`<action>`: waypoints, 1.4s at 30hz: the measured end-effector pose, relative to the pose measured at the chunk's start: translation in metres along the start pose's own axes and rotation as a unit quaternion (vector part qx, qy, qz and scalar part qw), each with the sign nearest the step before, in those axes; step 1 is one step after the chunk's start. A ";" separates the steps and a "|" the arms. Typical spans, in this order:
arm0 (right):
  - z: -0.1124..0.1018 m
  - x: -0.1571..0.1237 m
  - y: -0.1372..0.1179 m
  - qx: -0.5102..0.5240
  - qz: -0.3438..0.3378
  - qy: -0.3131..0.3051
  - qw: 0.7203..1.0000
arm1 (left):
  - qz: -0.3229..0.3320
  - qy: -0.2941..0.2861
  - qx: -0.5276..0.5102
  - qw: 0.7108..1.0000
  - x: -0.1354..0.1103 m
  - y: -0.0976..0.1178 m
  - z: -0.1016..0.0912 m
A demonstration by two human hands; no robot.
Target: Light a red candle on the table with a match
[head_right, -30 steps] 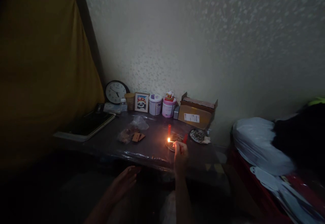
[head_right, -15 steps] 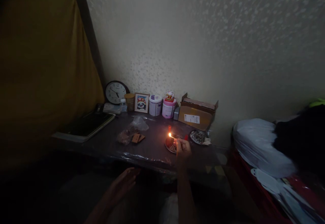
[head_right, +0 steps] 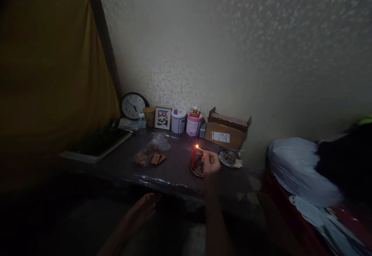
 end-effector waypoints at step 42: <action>0.022 0.006 0.022 0.039 0.072 -0.008 0.997 | -0.005 -0.017 -0.019 1.000 -0.001 0.000 0.007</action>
Point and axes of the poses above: each hand's wrist, its own x-axis towards the middle knuckle, its own z-axis out of the palm, y = z × x, the point moved 10 cm from there along x, towards the middle knuckle, and after that the axes turned 2 degrees about y, right-handed, at the moved point
